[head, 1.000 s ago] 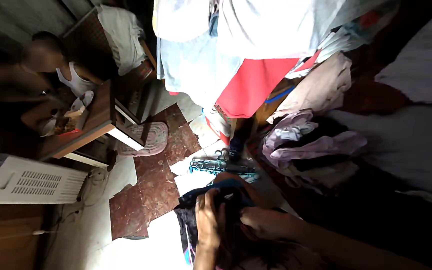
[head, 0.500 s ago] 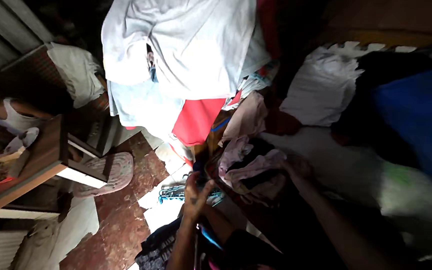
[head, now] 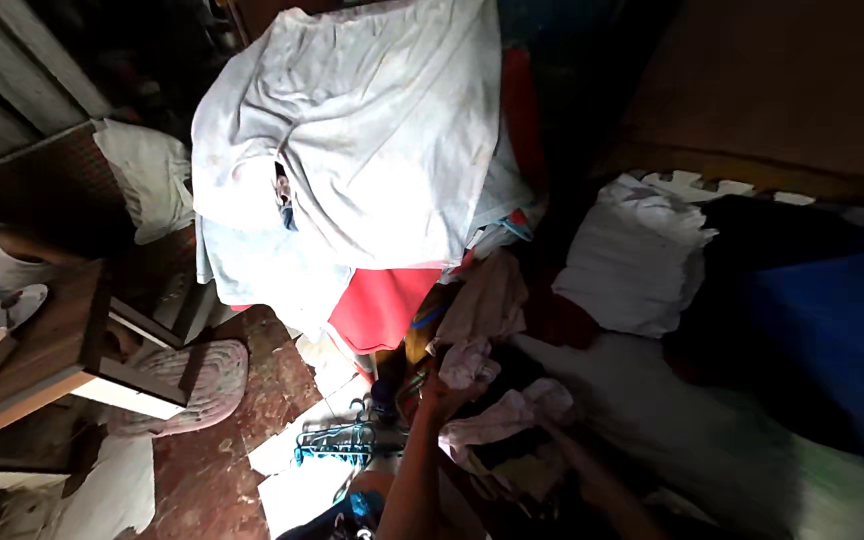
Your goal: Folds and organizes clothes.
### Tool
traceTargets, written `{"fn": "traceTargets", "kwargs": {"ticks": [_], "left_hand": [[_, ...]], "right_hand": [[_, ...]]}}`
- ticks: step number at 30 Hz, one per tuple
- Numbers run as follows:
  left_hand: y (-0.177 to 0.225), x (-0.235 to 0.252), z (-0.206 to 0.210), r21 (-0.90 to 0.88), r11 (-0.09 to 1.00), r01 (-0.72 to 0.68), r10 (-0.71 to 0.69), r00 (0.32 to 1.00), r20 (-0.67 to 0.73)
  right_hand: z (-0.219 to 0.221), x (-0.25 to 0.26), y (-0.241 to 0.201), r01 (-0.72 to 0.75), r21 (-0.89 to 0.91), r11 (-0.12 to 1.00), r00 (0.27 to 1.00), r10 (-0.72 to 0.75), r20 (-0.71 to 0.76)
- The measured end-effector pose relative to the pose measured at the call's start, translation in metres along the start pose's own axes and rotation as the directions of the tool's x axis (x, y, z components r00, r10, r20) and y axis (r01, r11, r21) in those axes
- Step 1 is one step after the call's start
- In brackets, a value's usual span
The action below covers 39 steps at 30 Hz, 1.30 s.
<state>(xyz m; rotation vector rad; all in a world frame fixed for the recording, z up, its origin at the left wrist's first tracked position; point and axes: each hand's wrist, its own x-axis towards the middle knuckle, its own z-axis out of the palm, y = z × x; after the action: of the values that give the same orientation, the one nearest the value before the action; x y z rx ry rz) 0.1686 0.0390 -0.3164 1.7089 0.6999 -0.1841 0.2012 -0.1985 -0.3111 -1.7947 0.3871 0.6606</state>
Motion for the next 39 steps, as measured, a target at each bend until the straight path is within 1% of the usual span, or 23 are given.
{"fn": "traceTargets", "kwargs": {"ticks": [2, 4, 7, 10, 12, 14, 16, 19, 21, 23, 24, 26, 27, 29, 31, 33, 35, 39], "left_hand": [[0.001, -0.003, 0.003, -0.055, 0.999, 0.001, 0.000, 1.000, 0.012], [0.003, -0.009, 0.004, -0.057, 0.998, -0.001, 0.003, 1.000, 0.030], [-0.002, -0.009, 0.008, -0.054, 0.998, -0.036, 0.038, 0.998, 0.041], [-0.011, -0.006, 0.012, -0.022, 1.000, 0.012, -0.012, 1.000, 0.016], [-0.016, -0.006, 0.015, -0.012, 1.000, 0.012, -0.012, 1.000, -0.009], [-0.016, -0.012, 0.016, -0.065, 0.998, 0.005, -0.007, 1.000, -0.023], [-0.012, -0.020, 0.017, -0.154, 0.988, 0.000, -0.004, 1.000, -0.027], [-0.012, -0.024, 0.024, -0.216, 0.976, 0.001, -0.026, 0.994, -0.111], [-0.004, -0.031, 0.024, -0.127, 0.991, 0.039, -0.063, 0.980, -0.187], [0.005, -0.040, 0.025, 0.010, 1.000, -0.001, 0.003, 0.974, -0.225], [0.010, -0.044, 0.025, 0.065, 0.997, -0.029, 0.043, 0.975, -0.217], [0.016, -0.047, 0.025, 0.145, 0.987, -0.065, 0.089, 0.982, -0.168], [0.017, -0.047, 0.025, 0.176, 0.982, -0.066, 0.089, 0.988, -0.128], [0.019, -0.048, 0.024, 0.263, 0.964, -0.048, 0.065, 0.996, -0.053], [0.022, -0.051, 0.024, 0.343, 0.939, -0.037, 0.040, 0.999, -0.003], [0.025, -0.055, 0.026, 0.395, 0.919, -0.024, 0.020, 1.000, 0.015], [0.024, -0.055, 0.027, 0.411, 0.912, -0.007, 0.000, 1.000, 0.017], [0.015, -0.049, 0.025, 0.337, 0.942, 0.000, 0.000, 1.000, 0.001]], "right_hand": [[0.004, 0.004, 0.002, 0.022, -0.019, 1.000, 1.000, -0.022, 0.023], [0.004, 0.004, 0.003, 0.027, -0.022, 0.999, 0.999, -0.027, 0.019], [0.002, 0.004, 0.003, 0.027, 0.023, 0.999, 0.999, -0.027, 0.027], [0.003, -0.001, 0.001, 0.022, 0.042, 0.999, 0.999, -0.023, 0.026], [0.002, -0.003, 0.002, 0.044, 0.049, 0.998, 0.999, -0.046, 0.030], [0.003, -0.001, 0.004, 0.071, 0.063, 0.995, 0.997, -0.073, 0.030], [0.004, -0.004, -0.002, 0.095, 0.071, 0.993, 0.995, -0.097, 0.013], [0.002, -0.003, -0.017, 0.137, 0.036, 0.990, 0.991, -0.137, -0.004], [-0.002, -0.005, -0.025, 0.159, -0.022, 0.987, 0.987, -0.159, -0.013], [-0.010, -0.005, -0.022, 0.191, -0.089, 0.978, 0.981, -0.194, -0.026], [-0.014, -0.006, -0.019, 0.194, -0.119, 0.974, 0.979, -0.200, -0.034], [-0.022, -0.010, -0.012, 0.205, -0.166, 0.965, 0.978, -0.210, -0.012], [-0.025, -0.014, -0.010, 0.204, -0.185, 0.961, 0.978, -0.208, -0.002], [-0.028, -0.025, -0.010, 0.165, -0.239, 0.957, 0.986, -0.168, 0.006], [-0.030, -0.030, -0.011, 0.096, -0.268, 0.958, 0.995, -0.097, 0.011], [-0.030, -0.032, -0.014, 0.027, -0.249, 0.968, 1.000, -0.026, 0.009], [-0.027, -0.034, -0.020, 0.009, -0.222, 0.975, 1.000, -0.004, 0.024], [-0.023, -0.037, -0.031, 0.150, -0.278, 0.949, 0.989, -0.138, 0.061]]}}
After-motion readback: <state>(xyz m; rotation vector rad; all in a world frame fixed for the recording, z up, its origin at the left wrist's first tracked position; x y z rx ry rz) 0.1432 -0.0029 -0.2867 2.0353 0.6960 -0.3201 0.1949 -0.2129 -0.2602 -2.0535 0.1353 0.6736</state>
